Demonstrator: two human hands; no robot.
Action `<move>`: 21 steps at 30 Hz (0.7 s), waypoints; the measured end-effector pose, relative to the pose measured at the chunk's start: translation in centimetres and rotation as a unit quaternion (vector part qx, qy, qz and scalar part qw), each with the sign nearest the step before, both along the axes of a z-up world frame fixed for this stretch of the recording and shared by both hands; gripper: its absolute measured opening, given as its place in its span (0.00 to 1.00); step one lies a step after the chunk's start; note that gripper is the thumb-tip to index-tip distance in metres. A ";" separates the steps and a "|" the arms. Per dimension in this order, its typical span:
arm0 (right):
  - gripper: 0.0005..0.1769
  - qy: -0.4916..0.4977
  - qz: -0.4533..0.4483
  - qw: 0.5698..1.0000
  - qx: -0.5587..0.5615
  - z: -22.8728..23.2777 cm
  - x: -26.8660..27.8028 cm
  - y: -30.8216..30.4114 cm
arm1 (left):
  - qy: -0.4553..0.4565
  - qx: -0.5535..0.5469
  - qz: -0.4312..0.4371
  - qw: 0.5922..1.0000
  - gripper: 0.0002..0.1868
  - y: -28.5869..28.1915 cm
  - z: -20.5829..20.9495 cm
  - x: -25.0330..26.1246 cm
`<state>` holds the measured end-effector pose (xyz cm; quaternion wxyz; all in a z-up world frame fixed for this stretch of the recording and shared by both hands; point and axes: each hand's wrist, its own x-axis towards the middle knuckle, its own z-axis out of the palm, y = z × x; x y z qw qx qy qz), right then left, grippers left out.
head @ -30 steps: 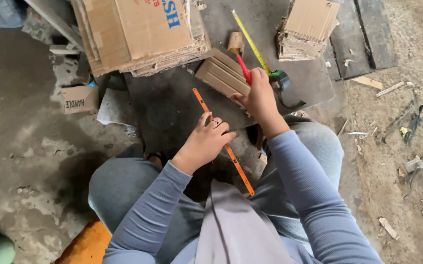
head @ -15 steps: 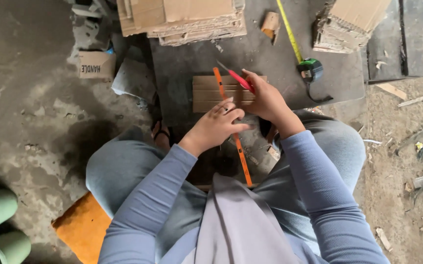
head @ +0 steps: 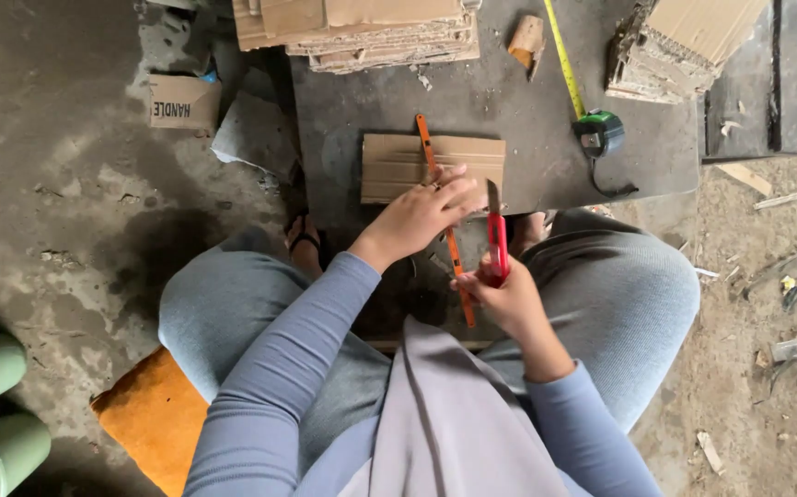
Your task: Measuring and cutting cardboard pieces using a utility knife and tape measure
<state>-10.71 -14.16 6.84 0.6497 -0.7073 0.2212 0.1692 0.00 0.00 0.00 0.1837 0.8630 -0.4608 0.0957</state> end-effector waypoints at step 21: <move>0.15 -0.080 -0.016 0.995 -0.059 -1.8 -2.6 4.8 | 0.133 0.188 0.274 0.934 0.29 0.6 0.1 -1.7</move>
